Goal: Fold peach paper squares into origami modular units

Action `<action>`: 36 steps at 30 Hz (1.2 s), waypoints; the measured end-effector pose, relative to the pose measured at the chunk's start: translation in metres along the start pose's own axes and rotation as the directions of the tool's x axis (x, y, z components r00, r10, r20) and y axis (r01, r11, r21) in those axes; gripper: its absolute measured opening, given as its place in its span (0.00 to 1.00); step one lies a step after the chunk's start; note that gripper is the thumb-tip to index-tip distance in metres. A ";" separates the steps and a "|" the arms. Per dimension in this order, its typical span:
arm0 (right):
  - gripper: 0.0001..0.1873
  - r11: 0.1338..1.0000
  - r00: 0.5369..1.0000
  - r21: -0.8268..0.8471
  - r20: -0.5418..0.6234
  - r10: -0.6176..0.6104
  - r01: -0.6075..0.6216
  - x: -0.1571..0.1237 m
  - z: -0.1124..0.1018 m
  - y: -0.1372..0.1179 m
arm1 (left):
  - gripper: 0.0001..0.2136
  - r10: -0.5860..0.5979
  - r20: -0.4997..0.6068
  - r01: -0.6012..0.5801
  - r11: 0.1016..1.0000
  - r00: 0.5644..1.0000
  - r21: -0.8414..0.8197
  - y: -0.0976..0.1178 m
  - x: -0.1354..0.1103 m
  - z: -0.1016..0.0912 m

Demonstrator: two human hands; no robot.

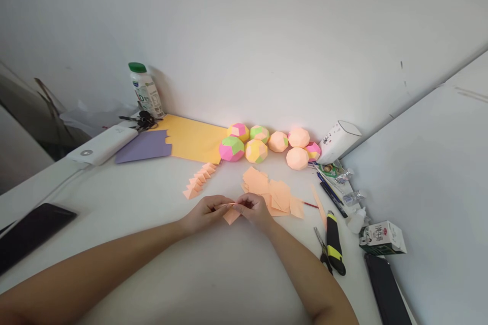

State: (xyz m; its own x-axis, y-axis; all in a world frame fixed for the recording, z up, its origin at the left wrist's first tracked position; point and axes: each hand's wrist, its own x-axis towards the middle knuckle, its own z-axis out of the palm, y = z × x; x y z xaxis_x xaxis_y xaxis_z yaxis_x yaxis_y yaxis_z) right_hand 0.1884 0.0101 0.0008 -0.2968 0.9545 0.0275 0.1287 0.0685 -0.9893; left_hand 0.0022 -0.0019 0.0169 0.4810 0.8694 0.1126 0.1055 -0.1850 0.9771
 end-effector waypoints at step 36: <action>0.08 1.000 1.000 -0.006 -0.002 -0.028 0.028 0.000 0.000 0.002 | 0.16 0.002 -0.028 0.001 0.994 1.000 0.106 -0.004 0.000 -0.001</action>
State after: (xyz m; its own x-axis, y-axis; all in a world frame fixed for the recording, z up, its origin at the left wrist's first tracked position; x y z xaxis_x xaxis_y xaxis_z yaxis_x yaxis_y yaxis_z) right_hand 0.1889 0.0105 -0.0012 -0.2985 0.9528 0.0559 0.1263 0.0975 -0.9872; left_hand 0.0008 -0.0003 0.0131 0.4565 0.8817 0.1196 0.1979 -0.2317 0.9524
